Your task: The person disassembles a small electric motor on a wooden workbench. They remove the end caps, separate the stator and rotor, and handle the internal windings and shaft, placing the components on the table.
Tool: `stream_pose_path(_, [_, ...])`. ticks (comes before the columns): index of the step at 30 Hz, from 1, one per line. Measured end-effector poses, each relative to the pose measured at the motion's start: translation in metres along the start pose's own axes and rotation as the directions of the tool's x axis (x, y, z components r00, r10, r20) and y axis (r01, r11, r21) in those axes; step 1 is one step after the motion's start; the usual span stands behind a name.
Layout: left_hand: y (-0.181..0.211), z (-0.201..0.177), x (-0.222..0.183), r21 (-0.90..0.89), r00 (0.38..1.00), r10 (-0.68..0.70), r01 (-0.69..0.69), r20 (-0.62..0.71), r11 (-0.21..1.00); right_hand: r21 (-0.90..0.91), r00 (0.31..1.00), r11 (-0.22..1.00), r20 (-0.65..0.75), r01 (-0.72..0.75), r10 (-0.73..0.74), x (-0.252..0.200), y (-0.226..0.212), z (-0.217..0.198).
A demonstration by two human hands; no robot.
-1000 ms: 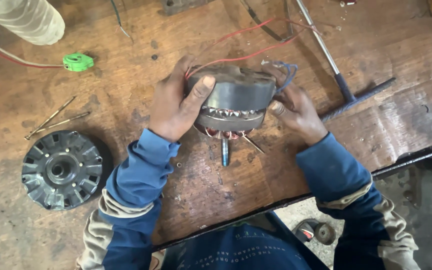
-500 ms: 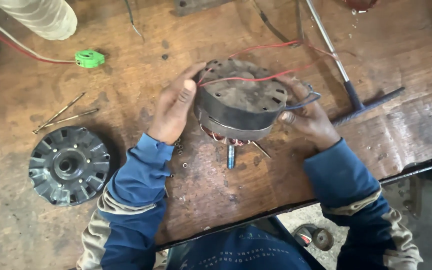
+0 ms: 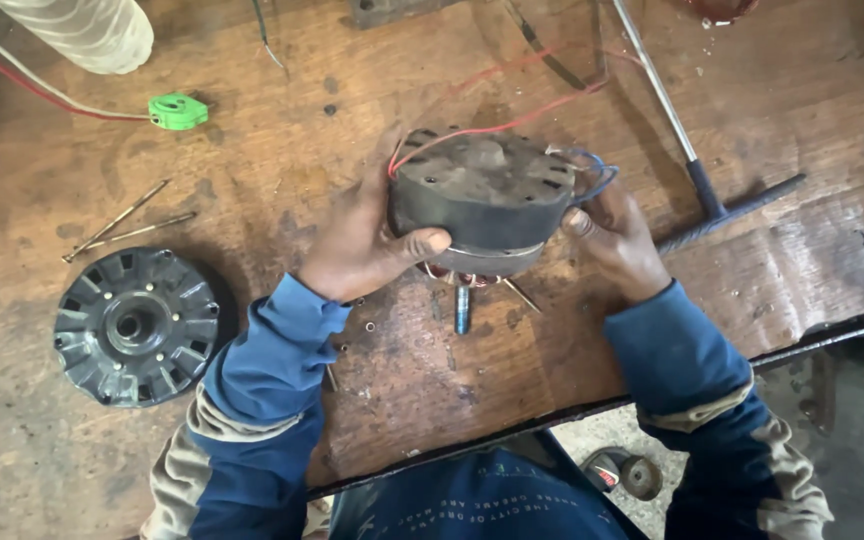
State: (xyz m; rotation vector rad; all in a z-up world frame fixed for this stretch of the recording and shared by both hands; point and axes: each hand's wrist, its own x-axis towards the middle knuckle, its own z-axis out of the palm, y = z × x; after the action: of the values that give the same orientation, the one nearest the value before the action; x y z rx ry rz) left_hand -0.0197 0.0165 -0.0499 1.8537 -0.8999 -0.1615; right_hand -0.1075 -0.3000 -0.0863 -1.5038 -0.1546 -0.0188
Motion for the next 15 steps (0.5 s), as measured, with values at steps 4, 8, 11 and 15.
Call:
stream_pose_path(4, [0.004,0.004,0.005,-0.013,0.997,0.046,-0.047,-0.066,0.999,0.059,0.999,0.997,0.0,0.054,-0.054,0.002,0.01,-0.004])
stream_pose_path(8, [0.007,0.006,0.006,0.061,0.991,0.01,-0.002,-0.135,0.998,0.035,0.998,0.997,-0.012,0.064,-0.063,0.003,0.001,0.0])
stream_pose_path(11, [0.012,0.009,0.009,0.098,0.981,0.003,0.016,-0.196,0.995,-0.097,0.994,0.989,0.005,0.11,-0.11,0.005,-0.008,0.001])
stream_pose_path(15, [0.013,0.011,0.014,0.17,0.963,-0.006,0.054,-0.269,0.984,-0.203,0.989,0.969,-0.082,-0.14,0.126,0.002,0.011,-0.014])
